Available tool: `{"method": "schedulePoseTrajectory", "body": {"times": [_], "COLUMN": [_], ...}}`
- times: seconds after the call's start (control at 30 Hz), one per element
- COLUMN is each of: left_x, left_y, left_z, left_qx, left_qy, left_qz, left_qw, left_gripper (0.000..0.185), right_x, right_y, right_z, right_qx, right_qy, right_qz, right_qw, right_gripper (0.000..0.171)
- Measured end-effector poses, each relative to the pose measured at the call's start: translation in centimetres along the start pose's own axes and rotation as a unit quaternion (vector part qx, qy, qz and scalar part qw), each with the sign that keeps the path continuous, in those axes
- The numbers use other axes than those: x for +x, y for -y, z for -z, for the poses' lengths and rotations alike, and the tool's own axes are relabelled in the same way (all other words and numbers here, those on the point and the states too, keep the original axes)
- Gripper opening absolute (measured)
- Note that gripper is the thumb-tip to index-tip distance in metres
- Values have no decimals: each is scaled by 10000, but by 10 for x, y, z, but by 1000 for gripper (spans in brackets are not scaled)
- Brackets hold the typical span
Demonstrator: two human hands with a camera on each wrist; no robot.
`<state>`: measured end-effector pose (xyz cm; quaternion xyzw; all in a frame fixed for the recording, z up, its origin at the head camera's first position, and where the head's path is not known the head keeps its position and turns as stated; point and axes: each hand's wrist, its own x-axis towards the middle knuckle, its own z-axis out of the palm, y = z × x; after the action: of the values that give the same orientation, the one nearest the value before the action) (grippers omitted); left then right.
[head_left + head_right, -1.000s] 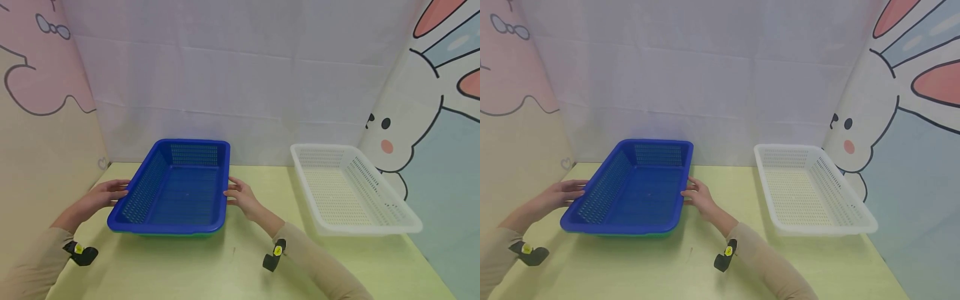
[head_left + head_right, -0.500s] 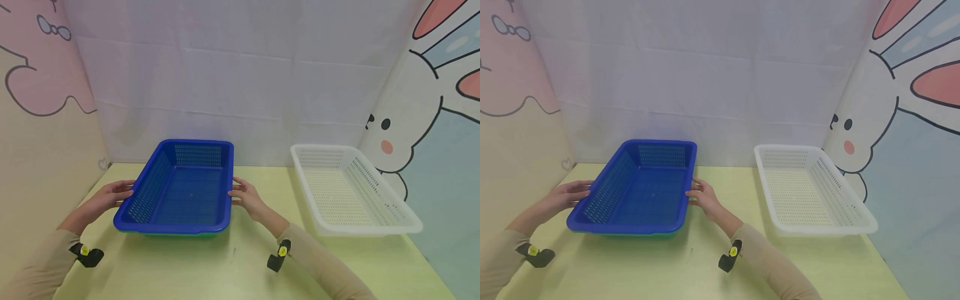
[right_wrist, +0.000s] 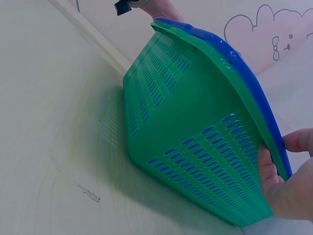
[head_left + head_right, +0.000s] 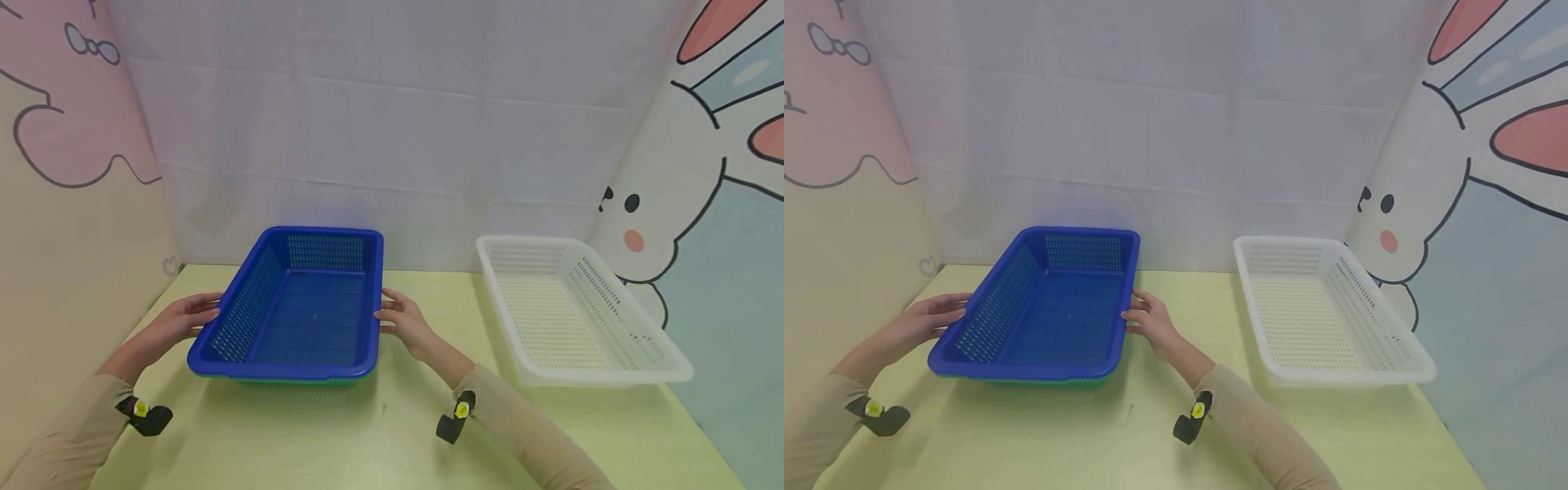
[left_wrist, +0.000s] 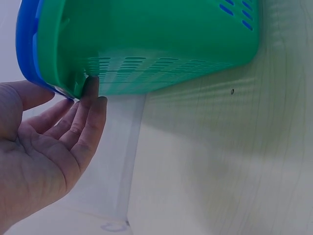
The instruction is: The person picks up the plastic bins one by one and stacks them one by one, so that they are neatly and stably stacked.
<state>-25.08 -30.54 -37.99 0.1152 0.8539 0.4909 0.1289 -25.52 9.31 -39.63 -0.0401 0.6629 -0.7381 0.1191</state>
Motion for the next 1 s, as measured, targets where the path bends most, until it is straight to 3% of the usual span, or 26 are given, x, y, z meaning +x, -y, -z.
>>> {"method": "schedulePoseTrajectory", "body": {"times": [0.2, 0.47, 0.6, 0.73, 1.0], "left_x": [-2, -3, 4, 15, 40], "left_y": [-1, -20, -39, -65, -122], "left_z": [-2, -6, -9, -16, -59], "left_qx": [118, 1031, 1346, 1200, 599], "left_qy": [-165, -551, -814, -1084, -1290], "left_qz": [81, 54, 307, 452, 400], "left_qw": [9998, 9931, 9871, 9858, 9890], "left_gripper": [61, 58, 61, 64, 64], "right_x": [0, -5, -7, -10, -20], "right_y": [0, 4, 11, 22, 50], "right_z": [-2, 9, 23, 41, 76], "right_qx": [28, -727, -1196, -1734, -2480], "right_qy": [-1, -39, 65, 145, 196], "right_qz": [-1, 93, 167, 104, 209], "right_qw": [10000, 9973, 9927, 9847, 9683], "right_gripper": [55, 57, 56, 56, 60]}}
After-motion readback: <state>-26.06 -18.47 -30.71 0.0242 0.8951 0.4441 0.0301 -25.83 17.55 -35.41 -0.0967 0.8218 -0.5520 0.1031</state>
